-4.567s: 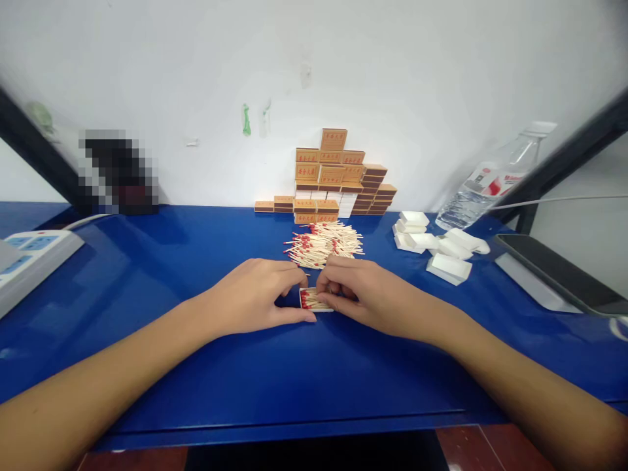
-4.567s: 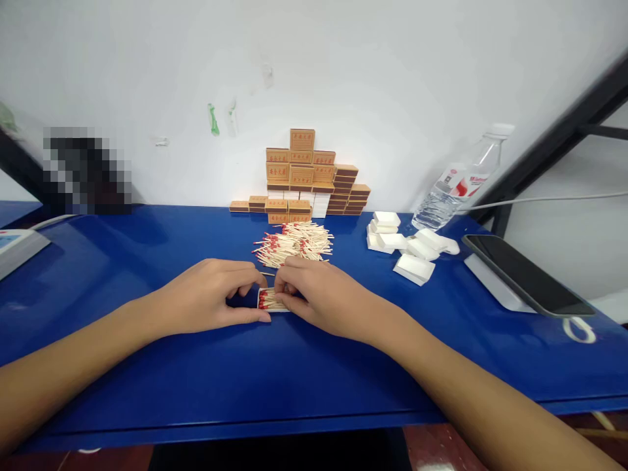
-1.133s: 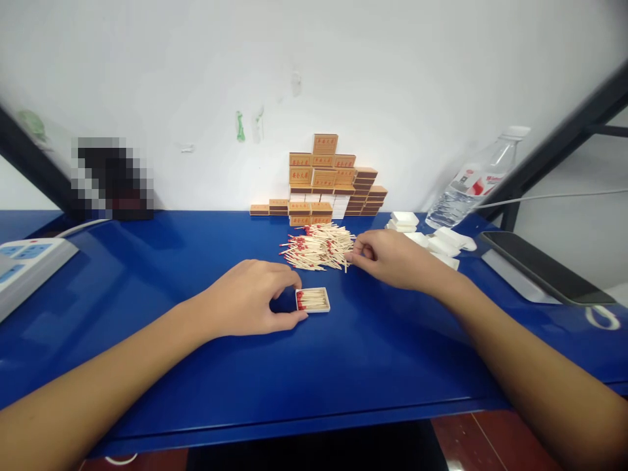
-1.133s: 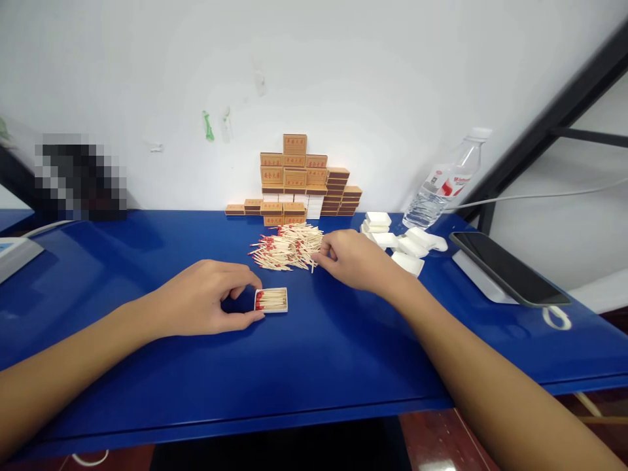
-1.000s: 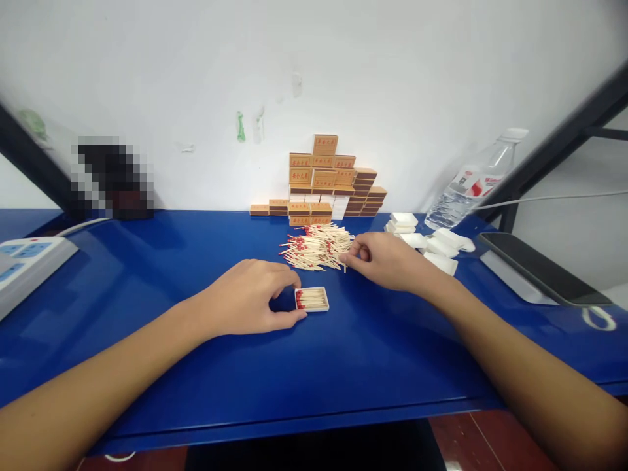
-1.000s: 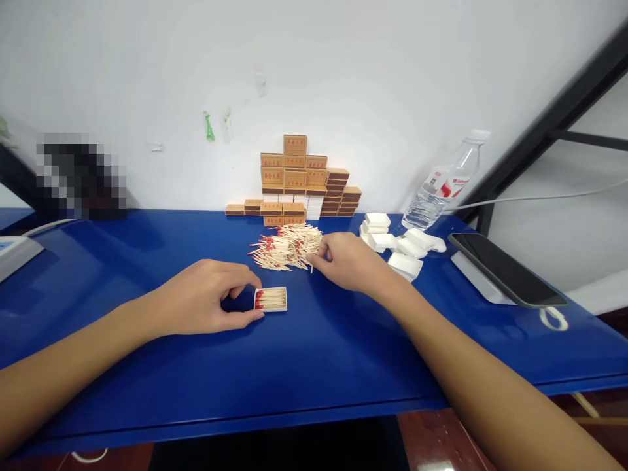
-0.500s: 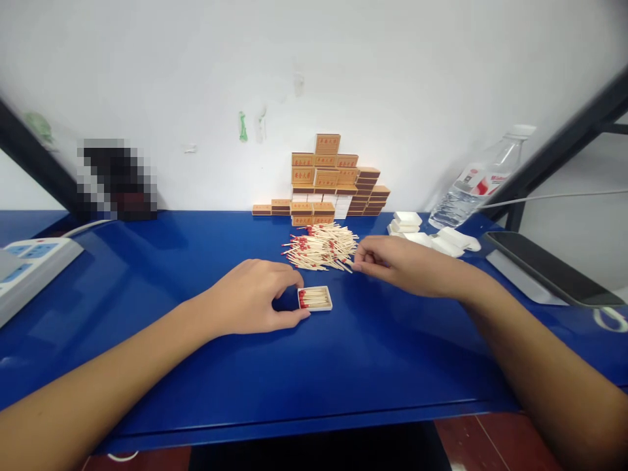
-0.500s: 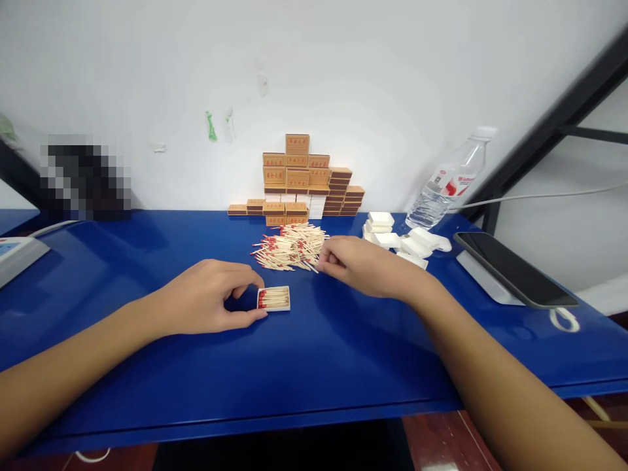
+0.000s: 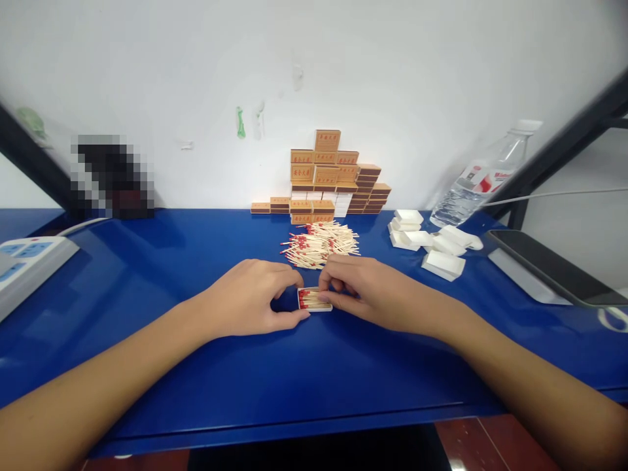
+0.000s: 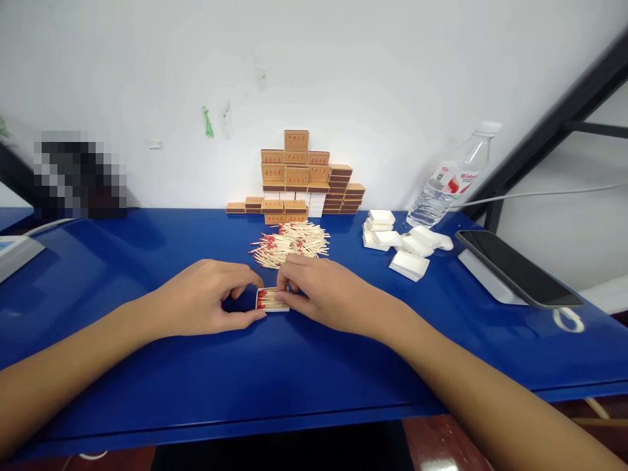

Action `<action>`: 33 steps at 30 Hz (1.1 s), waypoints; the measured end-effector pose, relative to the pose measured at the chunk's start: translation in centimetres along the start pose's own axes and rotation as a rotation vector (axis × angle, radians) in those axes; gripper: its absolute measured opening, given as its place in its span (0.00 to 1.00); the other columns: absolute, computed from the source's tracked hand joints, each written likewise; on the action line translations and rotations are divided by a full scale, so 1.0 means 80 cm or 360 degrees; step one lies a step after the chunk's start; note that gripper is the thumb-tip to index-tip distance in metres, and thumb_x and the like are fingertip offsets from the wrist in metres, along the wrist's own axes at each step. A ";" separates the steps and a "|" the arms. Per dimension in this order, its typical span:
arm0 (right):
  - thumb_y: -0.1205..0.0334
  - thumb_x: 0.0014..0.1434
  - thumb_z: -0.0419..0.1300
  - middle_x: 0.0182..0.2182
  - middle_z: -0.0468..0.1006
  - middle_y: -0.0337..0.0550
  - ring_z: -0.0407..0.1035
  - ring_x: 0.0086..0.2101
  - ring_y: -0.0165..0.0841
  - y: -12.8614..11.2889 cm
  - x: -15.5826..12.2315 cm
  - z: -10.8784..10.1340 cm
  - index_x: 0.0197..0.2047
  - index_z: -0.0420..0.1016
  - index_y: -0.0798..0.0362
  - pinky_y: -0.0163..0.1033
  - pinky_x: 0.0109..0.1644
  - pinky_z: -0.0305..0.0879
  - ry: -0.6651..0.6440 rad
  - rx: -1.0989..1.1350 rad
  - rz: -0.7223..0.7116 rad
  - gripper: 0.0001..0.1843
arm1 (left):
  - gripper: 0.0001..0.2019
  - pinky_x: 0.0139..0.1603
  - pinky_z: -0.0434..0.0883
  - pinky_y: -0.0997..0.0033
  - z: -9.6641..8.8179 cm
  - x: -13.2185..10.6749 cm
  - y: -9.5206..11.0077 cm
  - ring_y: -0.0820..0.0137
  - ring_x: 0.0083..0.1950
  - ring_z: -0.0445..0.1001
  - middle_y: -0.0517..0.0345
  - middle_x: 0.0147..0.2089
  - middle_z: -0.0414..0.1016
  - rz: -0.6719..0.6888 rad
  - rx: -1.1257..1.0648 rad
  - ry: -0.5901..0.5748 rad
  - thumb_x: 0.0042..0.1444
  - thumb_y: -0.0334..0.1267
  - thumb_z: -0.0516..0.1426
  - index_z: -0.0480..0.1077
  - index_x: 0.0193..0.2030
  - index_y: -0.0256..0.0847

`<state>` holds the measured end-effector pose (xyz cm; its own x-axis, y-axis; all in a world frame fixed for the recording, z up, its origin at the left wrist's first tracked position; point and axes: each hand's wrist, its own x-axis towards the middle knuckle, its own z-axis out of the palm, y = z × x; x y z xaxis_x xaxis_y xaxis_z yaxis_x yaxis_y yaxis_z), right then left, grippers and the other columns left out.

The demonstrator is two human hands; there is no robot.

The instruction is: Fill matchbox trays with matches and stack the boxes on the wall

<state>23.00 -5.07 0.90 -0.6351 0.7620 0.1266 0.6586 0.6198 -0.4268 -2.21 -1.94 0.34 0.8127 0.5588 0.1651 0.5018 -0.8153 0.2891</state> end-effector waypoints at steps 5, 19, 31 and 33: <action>0.62 0.71 0.61 0.37 0.76 0.40 0.66 0.33 0.30 -0.003 0.001 0.009 0.41 0.74 0.52 0.37 0.38 0.58 0.0022 0.0004 -0.0023 0.05 | 0.13 0.30 0.59 0.70 0.000 0.000 0.000 0.74 0.27 0.66 0.63 0.31 0.72 0.0003 0.0007 -0.0002 0.63 0.49 0.62 0.77 0.41 0.39; 0.54 0.67 0.62 0.31 0.77 0.44 0.66 0.30 0.35 0.059 -0.005 -0.033 0.34 0.75 0.52 0.41 0.34 0.54 0.0064 -0.0537 0.0545 0.12 | 0.13 0.31 0.60 0.70 0.000 0.000 0.001 0.74 0.28 0.67 0.63 0.31 0.72 0.0045 0.0013 0.0071 0.64 0.48 0.62 0.77 0.44 0.40; 0.55 0.72 0.55 0.33 0.75 0.44 0.65 0.32 0.34 0.053 -0.005 -0.024 0.36 0.69 0.51 0.41 0.36 0.56 0.0217 -0.0261 0.0374 0.13 | 0.13 0.30 0.60 0.70 0.005 0.002 0.002 0.74 0.27 0.67 0.64 0.28 0.70 -0.0049 -0.0066 0.0039 0.63 0.48 0.62 0.78 0.44 0.40; 0.53 0.73 0.55 0.33 0.75 0.42 0.65 0.32 0.34 0.037 -0.004 -0.022 0.38 0.69 0.51 0.40 0.37 0.57 0.0268 -0.0118 0.0246 0.13 | 0.13 0.30 0.60 0.70 0.006 0.003 0.002 0.74 0.27 0.66 0.64 0.28 0.70 -0.0057 -0.0092 0.0049 0.63 0.49 0.62 0.78 0.44 0.40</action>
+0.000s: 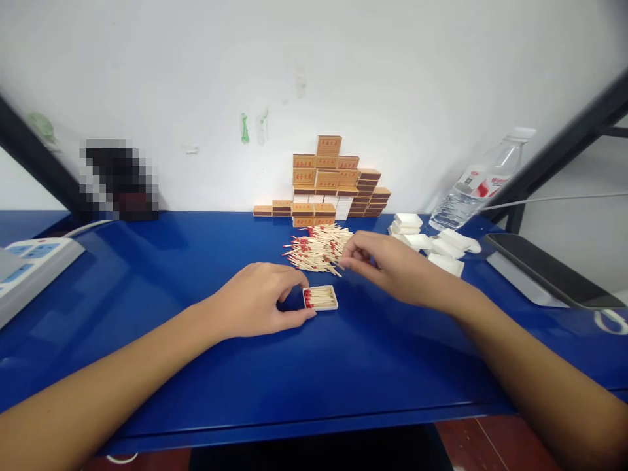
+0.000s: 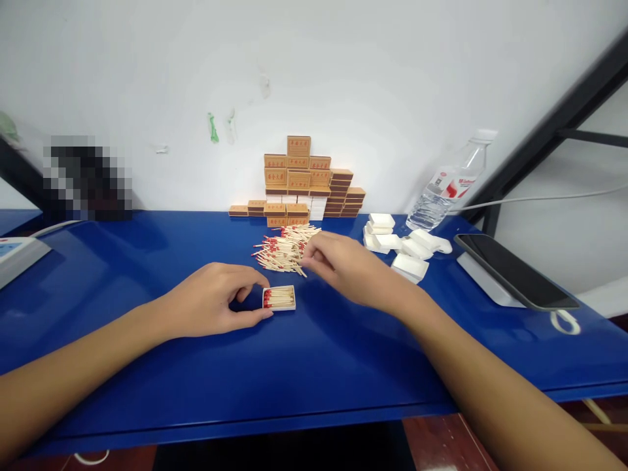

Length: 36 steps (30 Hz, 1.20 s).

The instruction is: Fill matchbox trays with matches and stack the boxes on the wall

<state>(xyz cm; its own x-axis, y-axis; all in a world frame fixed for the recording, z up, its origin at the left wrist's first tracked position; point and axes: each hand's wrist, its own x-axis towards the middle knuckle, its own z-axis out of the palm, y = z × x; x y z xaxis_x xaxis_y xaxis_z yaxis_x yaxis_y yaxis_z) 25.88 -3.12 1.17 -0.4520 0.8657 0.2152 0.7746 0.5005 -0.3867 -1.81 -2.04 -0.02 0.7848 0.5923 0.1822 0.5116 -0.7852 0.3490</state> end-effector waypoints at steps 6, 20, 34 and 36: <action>0.58 0.74 0.57 0.37 0.78 0.42 0.67 0.34 0.33 -0.037 -0.006 0.008 0.40 0.72 0.51 0.39 0.38 0.59 -0.0400 0.0193 -0.0201 0.09 | 0.13 0.29 0.58 0.70 -0.001 0.001 0.000 0.73 0.27 0.65 0.64 0.28 0.70 -0.0050 -0.0012 -0.0071 0.63 0.49 0.62 0.78 0.43 0.41; 0.64 0.70 0.58 0.33 0.75 0.39 0.65 0.31 0.31 -0.040 -0.011 0.004 0.38 0.73 0.51 0.38 0.36 0.58 -0.0443 0.0167 -0.0230 0.07 | 0.14 0.29 0.57 0.69 -0.002 -0.001 -0.002 0.73 0.27 0.64 0.64 0.29 0.70 0.0037 0.0054 -0.0055 0.64 0.49 0.61 0.78 0.43 0.40; 0.59 0.68 0.59 0.24 0.70 0.36 0.62 0.26 0.30 -0.023 -0.001 0.004 0.35 0.75 0.51 0.39 0.33 0.54 0.0173 -0.0025 -0.0002 0.10 | 0.13 0.30 0.60 0.70 -0.002 -0.002 -0.001 0.74 0.27 0.67 0.64 0.29 0.70 0.0083 0.0056 0.0001 0.64 0.48 0.62 0.78 0.45 0.40; 0.58 0.67 0.60 0.23 0.71 0.37 0.62 0.25 0.30 -0.011 0.003 0.001 0.33 0.74 0.51 0.40 0.32 0.52 0.0254 -0.0160 0.0219 0.10 | 0.13 0.30 0.61 0.71 -0.002 -0.002 0.000 0.74 0.28 0.68 0.64 0.29 0.71 0.0074 0.0034 0.0026 0.64 0.48 0.62 0.78 0.45 0.41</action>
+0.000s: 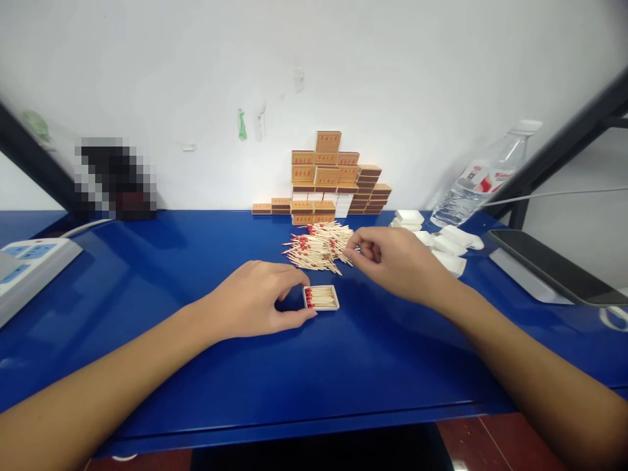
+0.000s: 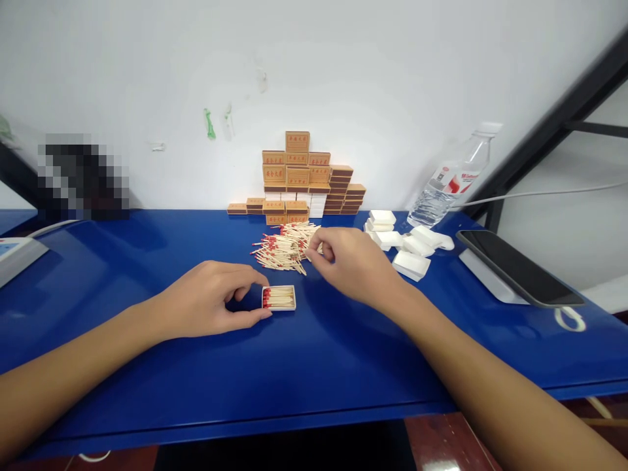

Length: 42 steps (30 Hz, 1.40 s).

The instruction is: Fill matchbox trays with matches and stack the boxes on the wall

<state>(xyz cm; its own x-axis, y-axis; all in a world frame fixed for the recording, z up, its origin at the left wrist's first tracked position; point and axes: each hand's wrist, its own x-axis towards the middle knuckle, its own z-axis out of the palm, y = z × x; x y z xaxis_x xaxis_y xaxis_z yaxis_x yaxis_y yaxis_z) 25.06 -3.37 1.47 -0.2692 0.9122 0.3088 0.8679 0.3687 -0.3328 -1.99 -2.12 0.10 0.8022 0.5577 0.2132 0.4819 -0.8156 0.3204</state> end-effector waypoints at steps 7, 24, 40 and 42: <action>0.52 0.64 0.63 0.27 0.75 0.39 0.65 0.27 0.32 0.009 0.004 0.015 0.32 0.73 0.51 0.40 0.31 0.55 -0.0245 -0.0035 0.0120 0.13 | 0.13 0.30 0.60 0.70 0.000 0.002 0.001 0.73 0.26 0.67 0.64 0.28 0.70 -0.0051 -0.0007 -0.0086 0.64 0.49 0.61 0.78 0.44 0.41; 0.58 0.68 0.61 0.31 0.75 0.39 0.66 0.30 0.31 -0.005 -0.005 -0.004 0.36 0.77 0.51 0.38 0.35 0.59 -0.0194 0.0273 -0.0279 0.09 | 0.15 0.29 0.58 0.70 0.000 0.002 -0.005 0.72 0.26 0.67 0.62 0.29 0.73 -0.0098 0.0081 -0.0014 0.65 0.50 0.60 0.79 0.47 0.40; 0.67 0.67 0.61 0.29 0.72 0.36 0.64 0.30 0.30 -0.022 -0.016 0.011 0.37 0.76 0.52 0.37 0.35 0.59 -0.0489 0.0349 -0.0505 0.05 | 0.14 0.29 0.57 0.70 0.003 0.001 -0.007 0.73 0.26 0.65 0.63 0.28 0.72 -0.0086 0.0099 -0.0013 0.65 0.49 0.62 0.78 0.44 0.39; 0.67 0.67 0.62 0.30 0.72 0.37 0.64 0.31 0.30 -0.023 -0.016 0.011 0.38 0.76 0.52 0.37 0.35 0.59 -0.0476 0.0360 -0.0513 0.04 | 0.14 0.29 0.57 0.70 0.003 0.000 -0.007 0.73 0.26 0.66 0.63 0.28 0.72 -0.0079 0.0095 -0.0017 0.65 0.49 0.61 0.78 0.44 0.39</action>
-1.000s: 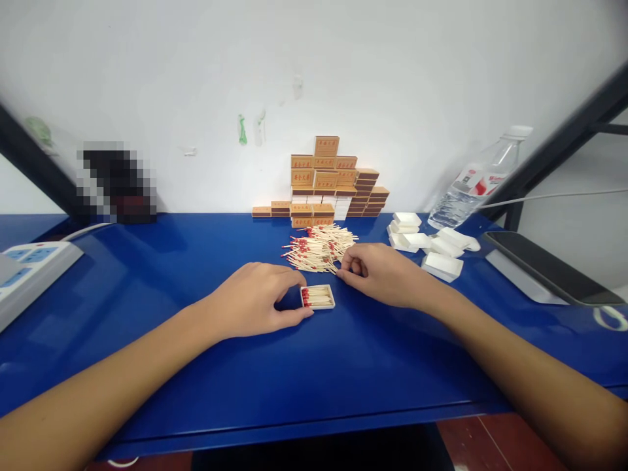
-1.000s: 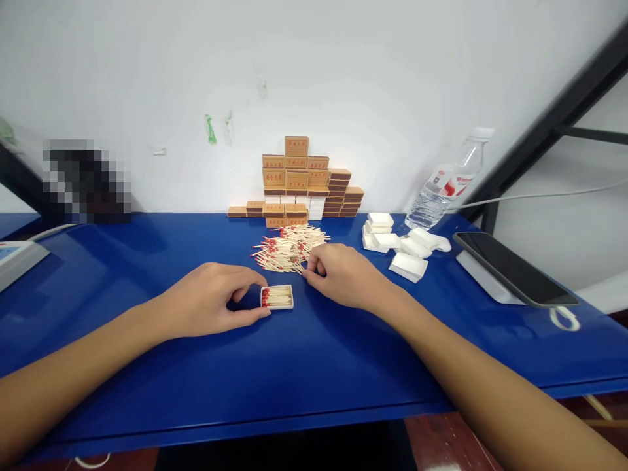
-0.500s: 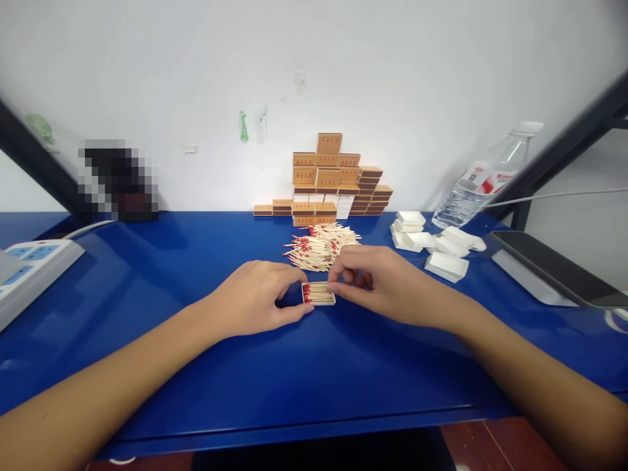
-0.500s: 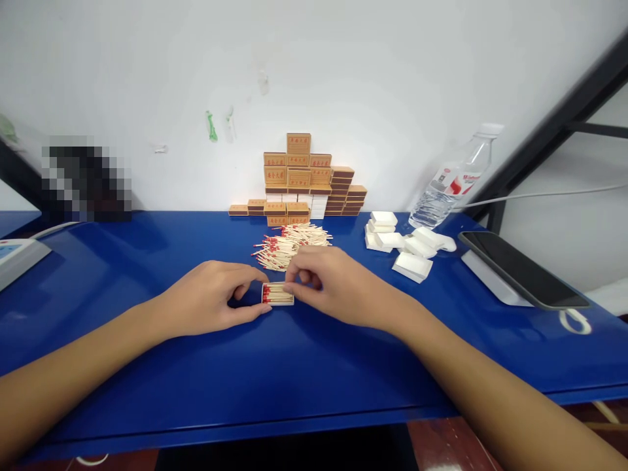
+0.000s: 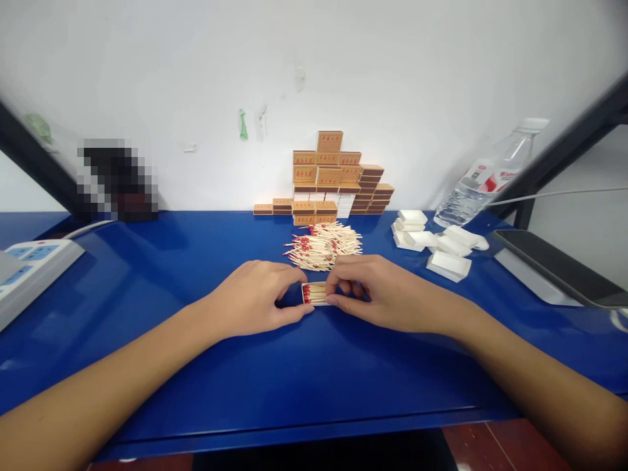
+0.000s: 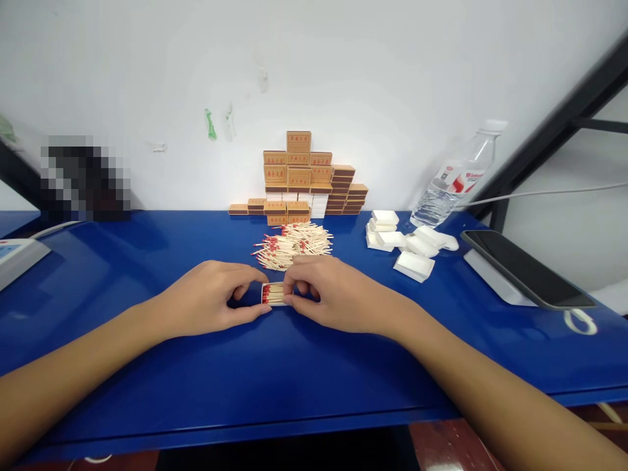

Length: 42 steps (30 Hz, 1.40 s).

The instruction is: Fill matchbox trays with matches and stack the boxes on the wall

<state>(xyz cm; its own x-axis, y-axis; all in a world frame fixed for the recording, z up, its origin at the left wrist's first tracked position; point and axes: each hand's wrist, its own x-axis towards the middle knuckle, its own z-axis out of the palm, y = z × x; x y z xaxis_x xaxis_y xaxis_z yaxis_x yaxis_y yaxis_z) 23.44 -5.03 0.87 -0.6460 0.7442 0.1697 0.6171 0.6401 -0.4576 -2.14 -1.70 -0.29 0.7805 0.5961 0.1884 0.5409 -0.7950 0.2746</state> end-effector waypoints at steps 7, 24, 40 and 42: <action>0.66 0.68 0.62 0.33 0.70 0.38 0.65 0.32 0.29 -0.001 0.000 0.000 0.42 0.80 0.51 0.36 0.35 0.61 -0.0028 0.0098 -0.0078 0.05 | 0.13 0.29 0.57 0.70 0.000 0.001 0.001 0.73 0.27 0.66 0.63 0.29 0.71 -0.0015 0.0017 -0.0014 0.65 0.49 0.61 0.77 0.41 0.40; 0.65 0.70 0.60 0.31 0.69 0.39 0.63 0.30 0.29 0.001 -0.001 0.000 0.41 0.82 0.52 0.36 0.33 0.58 0.0065 0.0041 -0.0121 0.09 | 0.14 0.29 0.58 0.70 0.000 0.000 0.000 0.73 0.27 0.66 0.63 0.29 0.72 0.0009 0.0027 0.0001 0.65 0.50 0.61 0.77 0.42 0.40; 0.58 0.68 0.60 0.28 0.74 0.42 0.65 0.28 0.33 0.049 -0.009 -0.053 0.39 0.82 0.51 0.40 0.34 0.57 0.0584 -0.0567 0.0177 0.10 | 0.14 0.29 0.60 0.70 -0.001 -0.002 0.000 0.73 0.26 0.68 0.64 0.27 0.72 0.0011 -0.0023 0.0054 0.65 0.49 0.61 0.79 0.46 0.41; 0.57 0.66 0.62 0.27 0.75 0.43 0.65 0.27 0.34 0.079 -0.026 -0.079 0.38 0.82 0.50 0.42 0.33 0.56 0.0534 -0.0663 0.0432 0.09 | 0.14 0.29 0.60 0.70 0.001 -0.002 -0.001 0.73 0.26 0.68 0.64 0.27 0.71 0.0020 -0.0043 0.0105 0.65 0.50 0.62 0.79 0.46 0.41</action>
<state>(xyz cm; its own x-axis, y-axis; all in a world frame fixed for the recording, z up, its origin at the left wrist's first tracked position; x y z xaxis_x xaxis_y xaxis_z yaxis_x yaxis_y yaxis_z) 31.48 -1.32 3.19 -0.3052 0.8680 0.3917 0.9083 0.3890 -0.1542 -2.29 -1.71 -0.40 0.7645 0.5927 0.2533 0.5216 -0.7998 0.2971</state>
